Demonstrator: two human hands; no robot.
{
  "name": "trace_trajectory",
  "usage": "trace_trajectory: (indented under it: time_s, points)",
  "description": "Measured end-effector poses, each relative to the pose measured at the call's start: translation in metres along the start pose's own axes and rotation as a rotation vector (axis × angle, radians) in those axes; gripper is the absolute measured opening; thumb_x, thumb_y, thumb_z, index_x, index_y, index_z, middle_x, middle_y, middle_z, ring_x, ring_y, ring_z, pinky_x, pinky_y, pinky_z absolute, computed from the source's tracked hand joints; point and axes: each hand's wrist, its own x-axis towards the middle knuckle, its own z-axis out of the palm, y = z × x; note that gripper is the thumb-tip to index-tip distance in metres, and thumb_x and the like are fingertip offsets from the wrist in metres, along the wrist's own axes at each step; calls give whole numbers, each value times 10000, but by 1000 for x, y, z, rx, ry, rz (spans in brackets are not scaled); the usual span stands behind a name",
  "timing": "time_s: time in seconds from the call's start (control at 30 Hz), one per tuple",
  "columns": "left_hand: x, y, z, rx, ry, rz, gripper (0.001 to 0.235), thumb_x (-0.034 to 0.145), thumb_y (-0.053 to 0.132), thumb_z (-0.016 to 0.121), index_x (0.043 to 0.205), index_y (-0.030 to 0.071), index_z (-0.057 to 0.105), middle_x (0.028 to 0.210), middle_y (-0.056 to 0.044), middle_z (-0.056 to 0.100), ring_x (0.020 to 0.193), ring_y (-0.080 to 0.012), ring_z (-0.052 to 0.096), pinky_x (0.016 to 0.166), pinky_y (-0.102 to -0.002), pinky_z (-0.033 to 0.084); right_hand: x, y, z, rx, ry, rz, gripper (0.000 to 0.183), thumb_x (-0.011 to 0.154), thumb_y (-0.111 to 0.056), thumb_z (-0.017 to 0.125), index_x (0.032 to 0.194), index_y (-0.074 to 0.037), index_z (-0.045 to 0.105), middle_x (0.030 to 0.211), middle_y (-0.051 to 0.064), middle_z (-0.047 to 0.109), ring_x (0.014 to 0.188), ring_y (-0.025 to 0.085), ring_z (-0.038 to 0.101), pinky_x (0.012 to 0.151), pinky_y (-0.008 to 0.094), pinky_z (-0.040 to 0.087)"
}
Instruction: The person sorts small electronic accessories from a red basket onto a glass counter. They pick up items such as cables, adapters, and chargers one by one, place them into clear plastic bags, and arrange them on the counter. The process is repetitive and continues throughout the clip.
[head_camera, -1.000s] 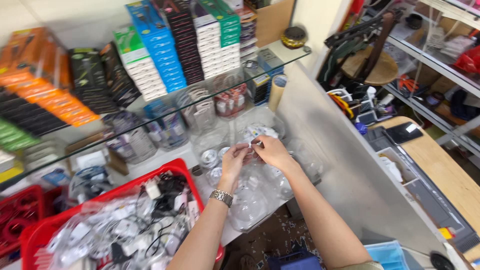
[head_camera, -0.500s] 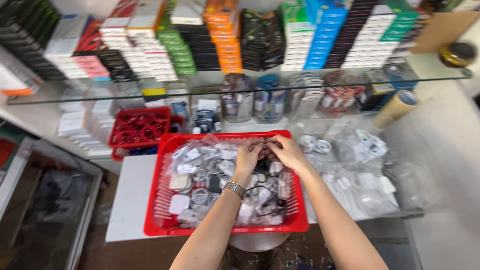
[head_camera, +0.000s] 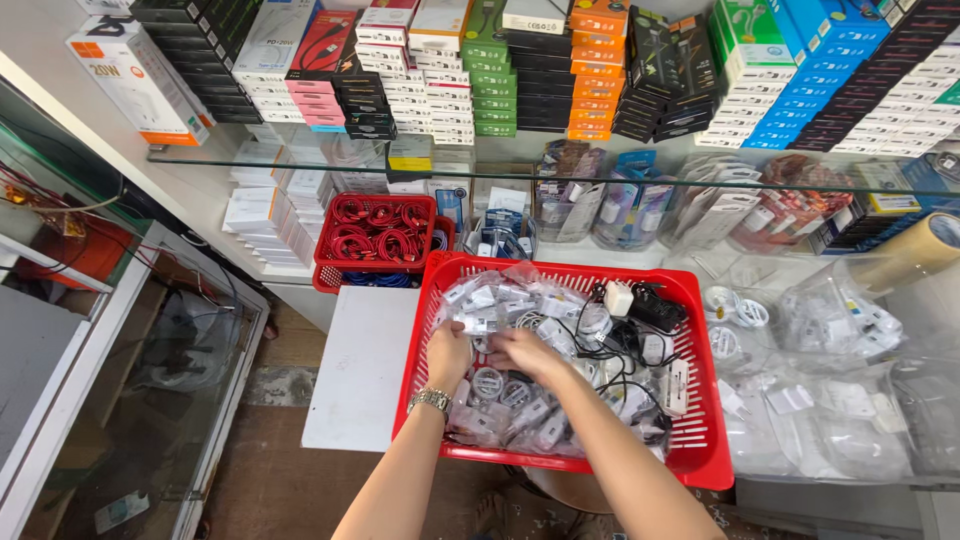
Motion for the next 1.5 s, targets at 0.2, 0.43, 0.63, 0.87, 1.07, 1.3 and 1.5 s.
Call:
trace_trajectory:
  time_s: [0.2,0.43,0.63,0.87,1.07,1.3,1.5]
  points:
    - [-10,-4,-19,-46,-78,-86,326,946,175,510,1226,53,626,1062,-250,735,1048,-414,693,927,-496,521,46,52,42,-302,140,15,352,924,-234,680,1078,76,744,936,161,730,805,236,674,741,386,552]
    - [-11,0,-40,-74,-226,-144,374,966,228,515,1297,58,557,1135,-272,694,1077,-426,680,953,-493,520,73,65,55,-643,434,-35,576,790,-427,858,1106,33,714,1039,194,712,961,264,688,838,375,547]
    - [-17,-13,-29,-35,-221,-47,468,892,210,644,1315,49,524,1195,-224,693,1119,-399,662,955,-481,512,53,63,57,-100,355,47,705,679,-176,867,1271,13,534,1145,185,739,987,304,740,834,440,598]
    - [-38,-1,-19,-214,-157,68,649,806,247,884,1333,14,586,1197,-200,722,1105,-295,712,930,-372,549,-33,14,57,-493,430,-396,683,700,-178,866,1295,-47,556,1144,119,699,1017,258,703,891,368,566]
    - [-54,50,-60,-1088,-433,-228,601,886,17,712,1451,-5,507,1206,-125,716,1031,-193,704,870,-322,583,-103,-56,51,-718,375,-790,576,779,-130,886,1289,-75,623,1223,139,625,1159,303,617,985,409,505]
    - [-55,100,-98,-1137,-674,-143,658,901,2,673,1510,94,442,1209,-113,682,1099,-179,653,957,-355,535,-144,-95,41,-242,305,-576,726,837,-200,782,1471,-118,438,1305,76,612,1156,194,648,933,311,556]
    - [-58,103,-93,-1276,-757,-150,514,956,60,636,1454,-2,525,1337,-118,662,1220,-220,642,1065,-402,523,-146,-92,0,381,161,-423,517,916,-126,671,1401,-70,499,1280,127,647,1137,231,667,957,422,580]
